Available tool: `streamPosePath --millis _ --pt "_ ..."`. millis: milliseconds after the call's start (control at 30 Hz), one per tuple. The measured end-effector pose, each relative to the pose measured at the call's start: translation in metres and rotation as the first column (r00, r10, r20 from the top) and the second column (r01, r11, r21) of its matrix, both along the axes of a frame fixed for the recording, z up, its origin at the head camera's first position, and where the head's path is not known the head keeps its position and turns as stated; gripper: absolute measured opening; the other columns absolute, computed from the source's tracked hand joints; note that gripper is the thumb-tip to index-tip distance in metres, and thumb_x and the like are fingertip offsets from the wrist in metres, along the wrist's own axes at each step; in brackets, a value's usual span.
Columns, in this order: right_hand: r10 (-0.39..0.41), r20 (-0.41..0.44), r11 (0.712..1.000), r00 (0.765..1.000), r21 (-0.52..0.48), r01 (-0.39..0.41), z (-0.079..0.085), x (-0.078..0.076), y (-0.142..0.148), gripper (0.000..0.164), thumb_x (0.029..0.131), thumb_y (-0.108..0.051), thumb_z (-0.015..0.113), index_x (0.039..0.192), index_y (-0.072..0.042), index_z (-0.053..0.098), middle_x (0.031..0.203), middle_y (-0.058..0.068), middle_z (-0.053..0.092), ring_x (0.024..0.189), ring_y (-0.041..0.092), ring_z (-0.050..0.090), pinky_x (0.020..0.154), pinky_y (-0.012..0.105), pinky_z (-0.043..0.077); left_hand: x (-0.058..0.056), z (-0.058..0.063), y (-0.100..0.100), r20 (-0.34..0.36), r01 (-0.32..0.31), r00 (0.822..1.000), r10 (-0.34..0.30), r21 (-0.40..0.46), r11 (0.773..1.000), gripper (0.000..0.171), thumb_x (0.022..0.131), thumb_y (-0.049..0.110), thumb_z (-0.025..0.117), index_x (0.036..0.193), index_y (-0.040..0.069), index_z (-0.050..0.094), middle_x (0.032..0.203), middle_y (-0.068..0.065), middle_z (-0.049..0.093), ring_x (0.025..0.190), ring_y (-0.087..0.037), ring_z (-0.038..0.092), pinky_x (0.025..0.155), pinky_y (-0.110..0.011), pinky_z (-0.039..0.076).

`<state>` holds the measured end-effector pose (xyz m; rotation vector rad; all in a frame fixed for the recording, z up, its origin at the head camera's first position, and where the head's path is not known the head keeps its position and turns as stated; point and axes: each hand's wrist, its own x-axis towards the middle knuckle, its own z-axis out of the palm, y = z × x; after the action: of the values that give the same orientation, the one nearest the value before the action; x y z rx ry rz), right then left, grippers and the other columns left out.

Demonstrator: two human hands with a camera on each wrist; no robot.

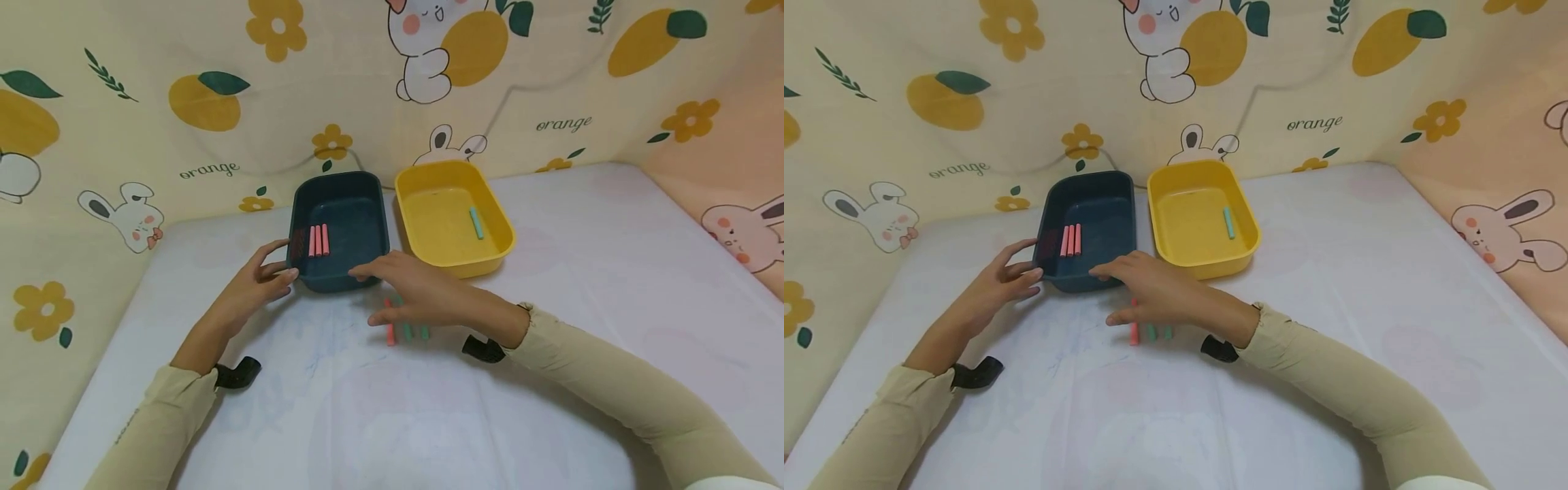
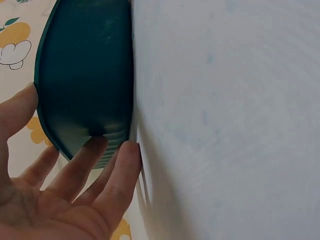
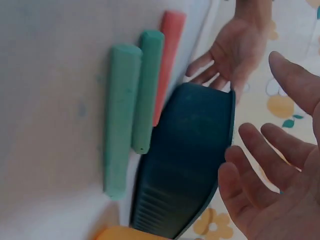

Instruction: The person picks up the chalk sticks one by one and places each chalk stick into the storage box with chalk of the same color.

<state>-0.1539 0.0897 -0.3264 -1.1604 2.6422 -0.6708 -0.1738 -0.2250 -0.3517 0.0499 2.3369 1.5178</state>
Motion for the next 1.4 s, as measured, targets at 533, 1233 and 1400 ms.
streamPosePath --millis 533,1233,1400 --pt "-0.016 -0.018 0.996 1.0 0.085 0.017 -0.015 0.013 0.009 0.084 0.075 -0.051 0.084 0.147 -0.023 0.048 0.14 -0.006 0.058 0.13 0.017 0.048 0.109 0.036 0.046 0.0 -0.001 0.002 0.004 -0.009 1.0 0.009 -0.016 1.0 0.078 0.098 0.036 0.062 0.159 0.032 0.013 0.158 -0.019 0.036 0.138 -0.037 0.047 0.113 -0.052 0.041" --pt "-0.079 -0.045 0.965 0.996 0.248 0.088 -0.02 0.013 0.006 0.092 0.073 -0.059 0.082 0.15 -0.028 0.042 0.138 -0.003 0.06 0.129 0.019 0.048 0.109 0.038 0.044 0.001 -0.001 0.001 0.004 -0.007 1.0 0.007 -0.028 1.0 0.08 0.097 0.039 0.063 0.159 0.033 0.012 0.159 -0.019 0.035 0.139 -0.038 0.047 0.113 -0.052 0.04" --pt "-0.073 -0.058 0.958 0.996 0.273 0.087 -0.021 0.013 0.006 0.091 0.074 -0.059 0.081 0.151 -0.028 0.042 0.139 -0.003 0.059 0.13 0.019 0.047 0.109 0.038 0.044 0.0 -0.001 0.001 -0.004 -0.001 1.0 0.001 -0.027 1.0 0.08 0.098 0.038 0.063 0.159 0.032 0.012 0.159 -0.019 0.034 0.139 -0.038 0.046 0.113 -0.052 0.04"
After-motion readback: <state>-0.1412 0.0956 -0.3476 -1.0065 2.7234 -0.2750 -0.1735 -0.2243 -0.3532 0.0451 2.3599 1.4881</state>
